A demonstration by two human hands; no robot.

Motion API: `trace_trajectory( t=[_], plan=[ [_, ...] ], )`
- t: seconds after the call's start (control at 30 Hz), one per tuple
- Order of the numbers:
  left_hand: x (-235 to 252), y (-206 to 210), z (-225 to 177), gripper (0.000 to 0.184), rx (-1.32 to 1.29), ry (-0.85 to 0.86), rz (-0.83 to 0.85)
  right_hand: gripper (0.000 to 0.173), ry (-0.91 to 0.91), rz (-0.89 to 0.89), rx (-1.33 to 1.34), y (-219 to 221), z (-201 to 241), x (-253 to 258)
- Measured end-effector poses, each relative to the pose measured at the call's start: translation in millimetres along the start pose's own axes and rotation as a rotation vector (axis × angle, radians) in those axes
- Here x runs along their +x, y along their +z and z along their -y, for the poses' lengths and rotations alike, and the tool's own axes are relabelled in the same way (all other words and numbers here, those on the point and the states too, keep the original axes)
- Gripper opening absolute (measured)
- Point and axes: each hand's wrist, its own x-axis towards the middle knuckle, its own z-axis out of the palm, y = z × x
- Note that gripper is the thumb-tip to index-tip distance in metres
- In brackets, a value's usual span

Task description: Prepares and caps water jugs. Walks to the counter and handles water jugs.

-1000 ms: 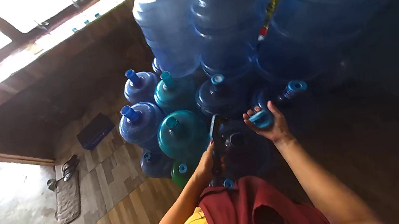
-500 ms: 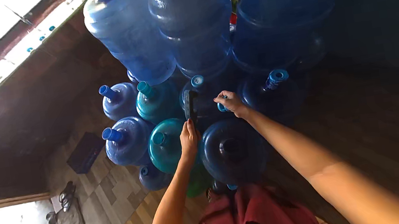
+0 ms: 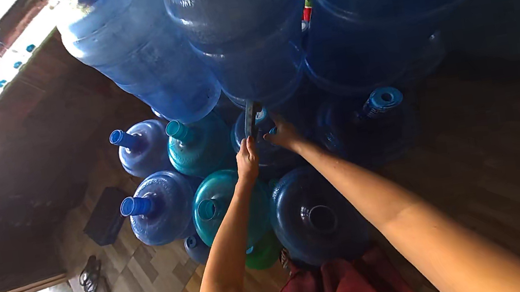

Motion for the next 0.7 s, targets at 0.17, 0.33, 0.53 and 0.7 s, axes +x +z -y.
trace_trajectory(
  t=[0.17, 0.33, 0.53, 0.7],
  plan=[
    [1.6, -6.8, -10.4, 0.059, 0.09, -0.068, 0.064, 0.082, 0.005, -0.002, -0.043, -1.1, 0.8, -3.1],
    [-6.8, -28.1, -47.0, 0.063, 0.258, -0.136, 0.156, 0.079, -0.002, -0.018, -0.047, 0.9, 1.1, -6.1],
    [-18.8, -50.4, -86.0, 0.073, 0.366, -0.181, 0.182, 0.077, -0.031, -0.084, -0.036, 3.3, 1.4, -6.9],
    [0.6, -63.2, -108.8, 0.071, 0.501, -0.196, 0.204, 0.075, -0.052, -0.121, -0.029, 6.4, -1.7, -9.1]
  ],
)
